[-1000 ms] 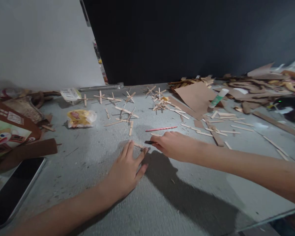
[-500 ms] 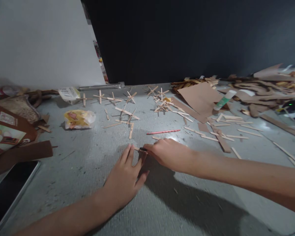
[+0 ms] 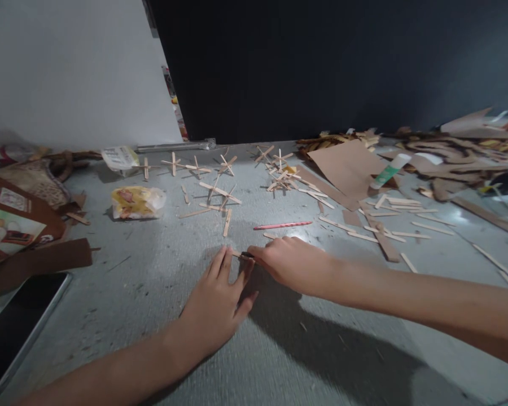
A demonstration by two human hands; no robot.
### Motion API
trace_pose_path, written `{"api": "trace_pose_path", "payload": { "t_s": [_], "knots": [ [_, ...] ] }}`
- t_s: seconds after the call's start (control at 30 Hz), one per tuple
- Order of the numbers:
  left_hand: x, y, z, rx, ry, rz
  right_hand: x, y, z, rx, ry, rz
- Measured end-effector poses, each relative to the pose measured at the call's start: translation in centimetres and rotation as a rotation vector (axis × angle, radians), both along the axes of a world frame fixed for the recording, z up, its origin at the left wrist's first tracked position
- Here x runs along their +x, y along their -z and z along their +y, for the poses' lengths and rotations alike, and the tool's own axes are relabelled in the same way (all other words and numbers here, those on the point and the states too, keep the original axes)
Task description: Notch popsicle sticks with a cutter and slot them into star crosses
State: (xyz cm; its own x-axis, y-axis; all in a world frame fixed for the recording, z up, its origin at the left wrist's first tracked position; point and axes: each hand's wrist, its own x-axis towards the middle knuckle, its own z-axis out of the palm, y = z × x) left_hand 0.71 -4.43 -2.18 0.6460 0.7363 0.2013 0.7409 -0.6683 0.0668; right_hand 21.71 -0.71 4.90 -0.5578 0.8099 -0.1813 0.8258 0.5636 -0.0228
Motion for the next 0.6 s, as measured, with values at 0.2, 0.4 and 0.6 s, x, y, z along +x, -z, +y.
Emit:
{"api": "trace_pose_path", "payload": {
  "t_s": [0.2, 0.4, 0.6],
  "knots": [
    [-0.09, 0.04, -0.03, 0.001, -0.003, -0.015, -0.11, -0.03, -0.21, -0.01, 0.024, -0.03],
    [-0.1, 0.07, 0.01, 0.034, 0.011, -0.019, -0.06, -0.06, -0.28, 0.003, 0.02, -0.019],
    [-0.06, 0.47, -0.08, 0.036, -0.004, -0.031, -0.08, -0.14, -0.28, 0.01, 0.032, -0.035]
  ]
}}
